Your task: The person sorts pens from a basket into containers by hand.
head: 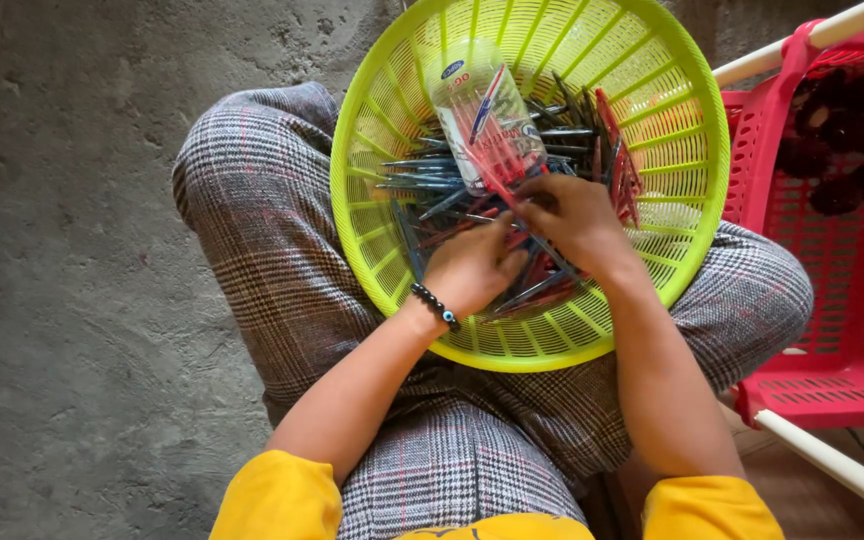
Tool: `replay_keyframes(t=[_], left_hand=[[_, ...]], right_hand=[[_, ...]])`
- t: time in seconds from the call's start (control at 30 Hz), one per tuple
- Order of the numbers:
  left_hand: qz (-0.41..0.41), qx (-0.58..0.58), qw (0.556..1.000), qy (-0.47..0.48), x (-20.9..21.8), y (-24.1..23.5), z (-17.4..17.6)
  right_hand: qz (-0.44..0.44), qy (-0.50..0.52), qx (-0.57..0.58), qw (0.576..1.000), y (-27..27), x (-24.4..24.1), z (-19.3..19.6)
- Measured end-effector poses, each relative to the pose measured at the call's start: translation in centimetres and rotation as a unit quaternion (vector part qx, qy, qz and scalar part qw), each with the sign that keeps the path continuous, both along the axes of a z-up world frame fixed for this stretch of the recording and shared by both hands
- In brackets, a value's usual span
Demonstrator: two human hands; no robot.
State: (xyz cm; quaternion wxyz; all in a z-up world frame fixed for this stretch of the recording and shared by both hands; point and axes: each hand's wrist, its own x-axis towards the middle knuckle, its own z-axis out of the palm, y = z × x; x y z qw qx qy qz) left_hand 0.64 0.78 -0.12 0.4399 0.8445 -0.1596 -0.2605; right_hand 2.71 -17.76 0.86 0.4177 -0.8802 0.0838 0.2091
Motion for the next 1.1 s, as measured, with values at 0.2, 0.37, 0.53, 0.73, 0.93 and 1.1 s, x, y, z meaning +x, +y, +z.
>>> replay_keyframes(t=[0.2, 0.37, 0.53, 0.73, 0.93, 1.1], left_hand=[[0.011, 0.042, 0.999, -0.016, 0.2, 0.6, -1.3], [-0.004, 0.074, 0.997, 0.003, 0.4, 0.3, -1.5], [-0.01, 0.13, 0.991, -0.011, 0.2, 0.3, -3.5], [0.001, 0.143, 0.988, -0.066, 0.0, 0.4, -2.4], [-0.038, 0.208, 0.972, -0.105, -0.1, 1.2, -2.7], [-0.1, 0.256, 0.957, -0.092, -2.0, 0.2, -8.3]], right_hand=[[0.033, -0.06, 0.004, 0.998, 0.8, 0.1, -1.5], [0.052, -0.086, 0.014, 0.995, 0.5, -0.3, -3.3], [0.067, -0.073, 0.125, 0.987, 0.4, -0.3, -4.0], [0.1, -0.091, 0.082, 0.987, 0.4, -0.3, -3.6], [0.161, -0.039, -0.047, 0.985, 0.0, -0.7, -1.2], [0.223, -0.046, -0.154, 0.961, 0.3, -2.3, -1.2]])
